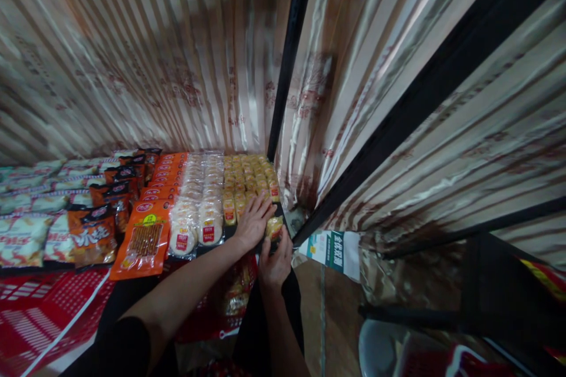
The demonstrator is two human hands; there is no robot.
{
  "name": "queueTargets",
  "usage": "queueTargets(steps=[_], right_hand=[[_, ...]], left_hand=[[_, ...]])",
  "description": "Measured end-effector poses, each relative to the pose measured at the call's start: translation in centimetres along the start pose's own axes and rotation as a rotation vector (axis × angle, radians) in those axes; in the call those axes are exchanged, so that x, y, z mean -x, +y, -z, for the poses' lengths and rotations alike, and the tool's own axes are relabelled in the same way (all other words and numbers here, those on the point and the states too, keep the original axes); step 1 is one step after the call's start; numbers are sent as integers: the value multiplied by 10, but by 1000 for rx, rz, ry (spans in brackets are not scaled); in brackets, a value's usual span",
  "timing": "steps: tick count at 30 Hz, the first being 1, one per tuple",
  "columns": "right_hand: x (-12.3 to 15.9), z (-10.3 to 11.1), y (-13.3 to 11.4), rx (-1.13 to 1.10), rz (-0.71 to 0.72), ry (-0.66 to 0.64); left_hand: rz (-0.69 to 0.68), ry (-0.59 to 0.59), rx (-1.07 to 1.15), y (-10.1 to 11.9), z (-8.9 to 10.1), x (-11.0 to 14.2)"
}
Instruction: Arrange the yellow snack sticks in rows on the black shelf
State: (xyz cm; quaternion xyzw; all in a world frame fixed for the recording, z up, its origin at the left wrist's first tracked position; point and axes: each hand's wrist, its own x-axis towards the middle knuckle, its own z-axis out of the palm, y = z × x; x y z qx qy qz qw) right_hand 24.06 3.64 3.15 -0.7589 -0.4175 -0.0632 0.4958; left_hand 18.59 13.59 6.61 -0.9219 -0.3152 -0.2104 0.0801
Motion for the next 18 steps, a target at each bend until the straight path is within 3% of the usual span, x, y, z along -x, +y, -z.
queueTargets(steps=[9, 18], right_hand=[[-9, -1, 0, -68, 79, 13], [-49, -13, -13, -36, 8, -47]], left_hand=[[-115, -99, -29, -12, -16, -7], [-121, -39, -65, -14, -24, 0]])
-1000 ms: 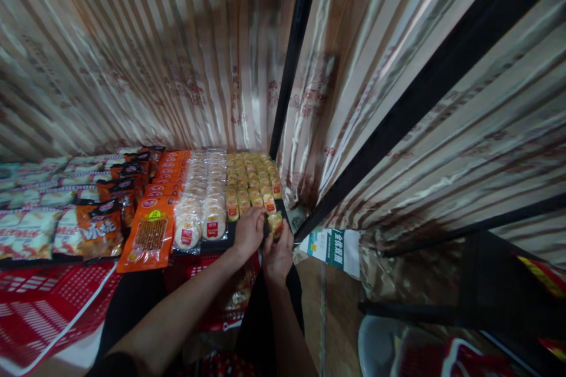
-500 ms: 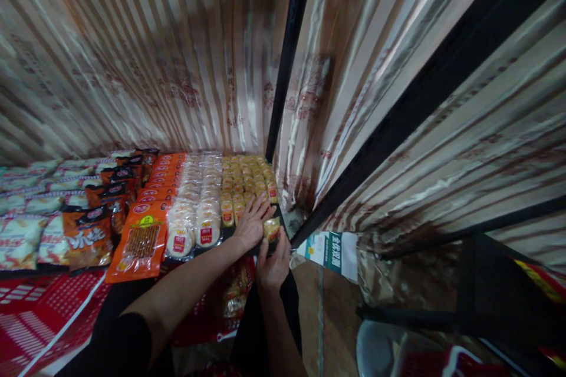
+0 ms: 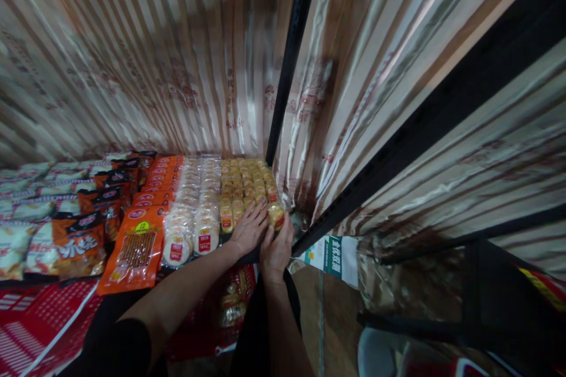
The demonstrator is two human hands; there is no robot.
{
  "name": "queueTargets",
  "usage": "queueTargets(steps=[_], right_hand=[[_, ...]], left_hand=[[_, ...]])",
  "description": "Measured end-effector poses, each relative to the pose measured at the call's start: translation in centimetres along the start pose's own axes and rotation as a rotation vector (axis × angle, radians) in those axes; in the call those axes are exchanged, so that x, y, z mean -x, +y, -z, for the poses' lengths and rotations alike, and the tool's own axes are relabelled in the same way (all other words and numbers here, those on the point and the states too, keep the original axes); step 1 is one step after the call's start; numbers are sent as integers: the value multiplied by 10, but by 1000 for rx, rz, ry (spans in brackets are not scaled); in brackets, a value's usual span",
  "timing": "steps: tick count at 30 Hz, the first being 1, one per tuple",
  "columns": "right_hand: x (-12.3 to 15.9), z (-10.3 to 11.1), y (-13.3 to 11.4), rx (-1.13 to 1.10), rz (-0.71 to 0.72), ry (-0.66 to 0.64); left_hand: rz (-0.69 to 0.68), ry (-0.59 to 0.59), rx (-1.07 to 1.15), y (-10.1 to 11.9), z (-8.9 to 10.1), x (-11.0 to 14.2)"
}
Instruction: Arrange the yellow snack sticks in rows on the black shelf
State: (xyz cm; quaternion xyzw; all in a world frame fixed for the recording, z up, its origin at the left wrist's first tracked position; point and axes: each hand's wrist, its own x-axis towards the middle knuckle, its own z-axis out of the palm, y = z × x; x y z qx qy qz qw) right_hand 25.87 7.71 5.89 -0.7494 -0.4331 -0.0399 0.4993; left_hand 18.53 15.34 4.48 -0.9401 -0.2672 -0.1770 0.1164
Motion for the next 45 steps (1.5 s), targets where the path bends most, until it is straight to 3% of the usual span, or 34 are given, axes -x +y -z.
queueTargets(steps=[4, 10, 25, 32, 45], right_hand=[[-19, -4, -2, -18, -28, -48], [-31, -5, 4, -21, -35, -13], [-30, -16, 17, 108, 29, -13], [-35, -21, 21, 182, 2, -116], [-40, -27, 24, 117, 29, -142]], left_hand=[[6, 31, 0, 1, 5, -1], [24, 73, 13, 2, 0, 0], [52, 106, 34, 3, -7, 4], [56, 91, 39, 2, -7, 3], [50, 78, 48, 2, -7, 4]])
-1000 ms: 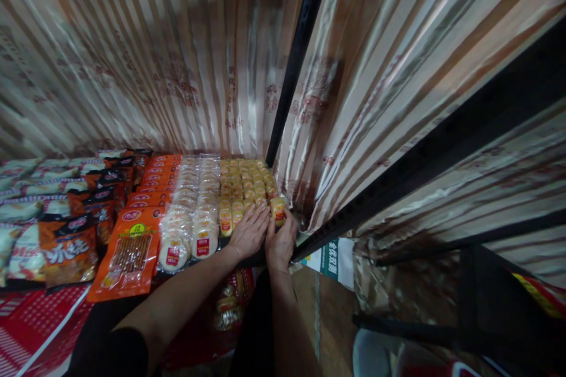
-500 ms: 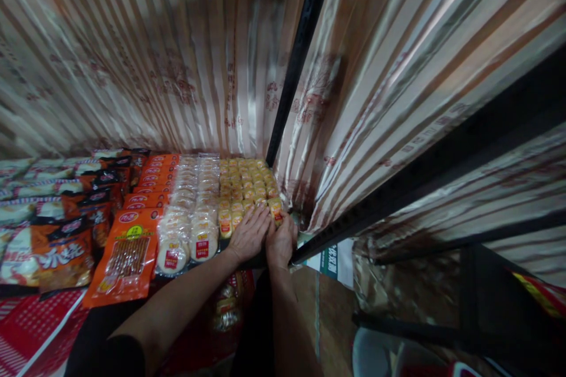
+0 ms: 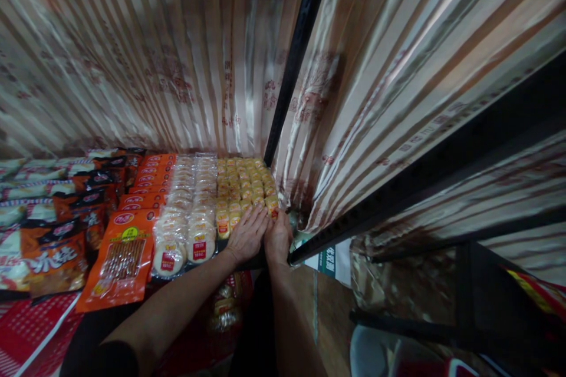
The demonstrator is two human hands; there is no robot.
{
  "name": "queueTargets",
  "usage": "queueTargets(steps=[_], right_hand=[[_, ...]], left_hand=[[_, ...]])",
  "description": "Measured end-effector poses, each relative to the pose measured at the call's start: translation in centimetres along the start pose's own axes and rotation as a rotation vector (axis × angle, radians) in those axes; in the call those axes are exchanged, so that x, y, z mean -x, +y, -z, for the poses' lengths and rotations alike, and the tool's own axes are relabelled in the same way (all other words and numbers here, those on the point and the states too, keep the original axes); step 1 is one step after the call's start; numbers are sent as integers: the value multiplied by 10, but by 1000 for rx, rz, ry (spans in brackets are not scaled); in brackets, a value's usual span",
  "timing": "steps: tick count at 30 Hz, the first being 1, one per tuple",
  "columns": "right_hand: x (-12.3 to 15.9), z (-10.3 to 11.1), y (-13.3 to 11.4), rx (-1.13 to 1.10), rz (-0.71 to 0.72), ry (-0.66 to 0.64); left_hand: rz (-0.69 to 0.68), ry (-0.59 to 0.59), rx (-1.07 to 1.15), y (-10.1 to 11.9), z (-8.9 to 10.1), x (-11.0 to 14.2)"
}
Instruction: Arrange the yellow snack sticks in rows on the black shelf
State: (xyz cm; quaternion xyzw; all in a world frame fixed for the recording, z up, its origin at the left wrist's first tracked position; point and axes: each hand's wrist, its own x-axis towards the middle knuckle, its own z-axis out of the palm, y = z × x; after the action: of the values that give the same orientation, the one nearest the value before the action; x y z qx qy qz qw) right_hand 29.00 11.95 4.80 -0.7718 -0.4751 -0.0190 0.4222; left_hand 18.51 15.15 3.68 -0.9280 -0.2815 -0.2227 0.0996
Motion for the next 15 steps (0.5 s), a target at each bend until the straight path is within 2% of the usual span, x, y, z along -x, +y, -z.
queueTargets(steps=[15], right_hand=[[-8, 1, -2, -42, -68, 104]], left_hand=[[7, -6, -4, 1, 1, -1]])
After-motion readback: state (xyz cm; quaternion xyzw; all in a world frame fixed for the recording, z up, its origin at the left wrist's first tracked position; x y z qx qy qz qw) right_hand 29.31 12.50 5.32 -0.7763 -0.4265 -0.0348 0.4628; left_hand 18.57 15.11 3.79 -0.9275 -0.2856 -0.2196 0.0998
